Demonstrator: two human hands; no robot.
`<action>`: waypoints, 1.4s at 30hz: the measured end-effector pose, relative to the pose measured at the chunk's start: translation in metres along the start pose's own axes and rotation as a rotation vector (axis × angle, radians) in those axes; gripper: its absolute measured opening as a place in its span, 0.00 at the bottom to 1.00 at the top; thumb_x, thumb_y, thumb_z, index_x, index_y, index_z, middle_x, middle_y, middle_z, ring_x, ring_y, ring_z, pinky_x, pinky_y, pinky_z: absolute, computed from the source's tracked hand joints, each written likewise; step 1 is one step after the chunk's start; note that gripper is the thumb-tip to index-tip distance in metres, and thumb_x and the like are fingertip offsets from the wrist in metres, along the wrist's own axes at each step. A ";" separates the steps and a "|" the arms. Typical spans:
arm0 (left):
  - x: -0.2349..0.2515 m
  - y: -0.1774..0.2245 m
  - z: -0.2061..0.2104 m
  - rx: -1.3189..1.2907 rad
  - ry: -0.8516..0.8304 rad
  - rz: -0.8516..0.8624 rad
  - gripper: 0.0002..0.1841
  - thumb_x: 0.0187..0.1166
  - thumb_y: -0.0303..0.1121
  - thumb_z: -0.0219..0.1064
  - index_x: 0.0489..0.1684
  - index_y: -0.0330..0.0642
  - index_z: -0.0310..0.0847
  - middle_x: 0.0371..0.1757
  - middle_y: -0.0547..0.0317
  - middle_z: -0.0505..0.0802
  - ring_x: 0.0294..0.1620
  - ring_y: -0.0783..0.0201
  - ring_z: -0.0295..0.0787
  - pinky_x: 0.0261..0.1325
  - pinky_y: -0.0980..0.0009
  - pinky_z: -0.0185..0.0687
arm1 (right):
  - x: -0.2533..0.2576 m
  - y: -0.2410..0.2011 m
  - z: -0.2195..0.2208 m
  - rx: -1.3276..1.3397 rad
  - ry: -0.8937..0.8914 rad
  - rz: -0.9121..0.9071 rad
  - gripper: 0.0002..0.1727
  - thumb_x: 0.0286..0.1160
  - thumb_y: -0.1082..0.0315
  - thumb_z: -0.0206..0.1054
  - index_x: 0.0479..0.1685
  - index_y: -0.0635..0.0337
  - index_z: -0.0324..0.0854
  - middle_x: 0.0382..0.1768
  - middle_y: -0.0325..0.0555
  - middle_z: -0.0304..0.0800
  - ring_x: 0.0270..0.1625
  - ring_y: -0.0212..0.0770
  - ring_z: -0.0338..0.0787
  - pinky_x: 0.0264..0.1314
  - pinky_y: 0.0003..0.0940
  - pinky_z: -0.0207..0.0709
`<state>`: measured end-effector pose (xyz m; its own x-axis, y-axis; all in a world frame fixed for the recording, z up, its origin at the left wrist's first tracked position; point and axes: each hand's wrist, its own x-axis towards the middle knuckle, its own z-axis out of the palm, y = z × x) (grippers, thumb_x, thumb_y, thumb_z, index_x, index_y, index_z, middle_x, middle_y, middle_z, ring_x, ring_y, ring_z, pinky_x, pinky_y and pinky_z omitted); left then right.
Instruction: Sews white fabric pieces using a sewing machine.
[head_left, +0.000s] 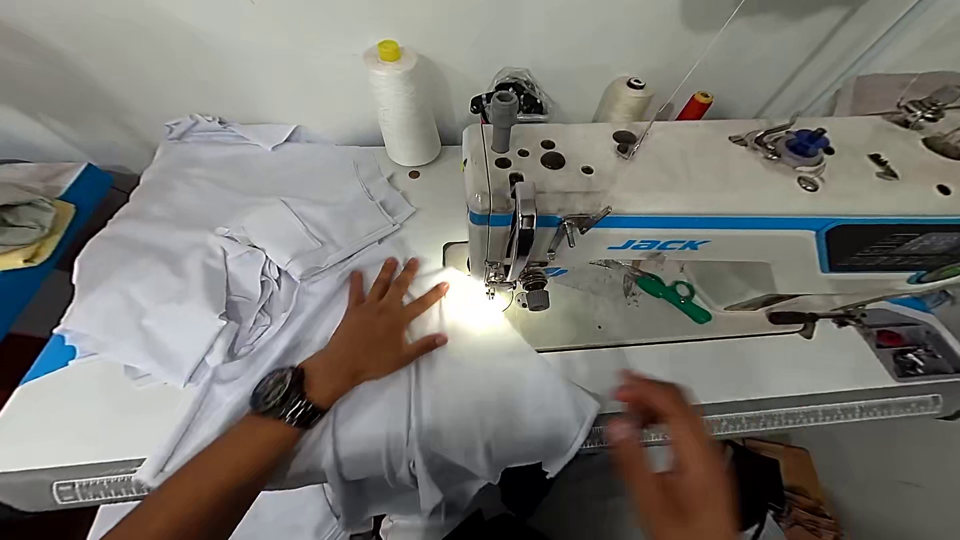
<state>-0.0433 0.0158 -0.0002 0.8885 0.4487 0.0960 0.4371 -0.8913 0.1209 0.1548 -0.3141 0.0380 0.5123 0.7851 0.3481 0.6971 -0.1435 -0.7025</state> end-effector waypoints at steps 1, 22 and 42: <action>0.017 0.000 0.000 -0.022 -0.002 0.004 0.42 0.75 0.78 0.43 0.89 0.73 0.66 0.93 0.43 0.62 0.94 0.31 0.45 0.80 0.16 0.33 | -0.002 -0.011 0.027 -0.019 -0.102 -0.078 0.24 0.86 0.49 0.60 0.69 0.53 0.85 0.67 0.46 0.89 0.70 0.41 0.86 0.70 0.44 0.82; -0.063 0.158 0.023 -0.027 0.412 -0.289 0.12 0.76 0.38 0.63 0.30 0.40 0.86 0.33 0.52 0.87 0.35 0.50 0.87 0.31 0.56 0.78 | 0.048 -0.013 0.068 -0.232 0.107 0.023 0.12 0.81 0.61 0.66 0.51 0.61 0.85 0.48 0.52 0.87 0.44 0.50 0.88 0.40 0.49 0.84; -0.126 0.021 -0.007 -0.022 0.155 -0.258 0.39 0.86 0.65 0.41 0.85 0.48 0.72 0.88 0.49 0.72 0.89 0.42 0.64 0.82 0.27 0.57 | 0.037 -0.006 0.054 -0.079 -0.308 0.047 0.18 0.77 0.64 0.73 0.65 0.49 0.86 0.35 0.35 0.91 0.30 0.34 0.87 0.33 0.37 0.85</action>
<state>-0.1470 -0.0593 -0.0030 0.7157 0.6664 0.2089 0.6411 -0.7456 0.1820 0.1427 -0.2519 0.0211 0.3775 0.9202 0.1036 0.7192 -0.2209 -0.6588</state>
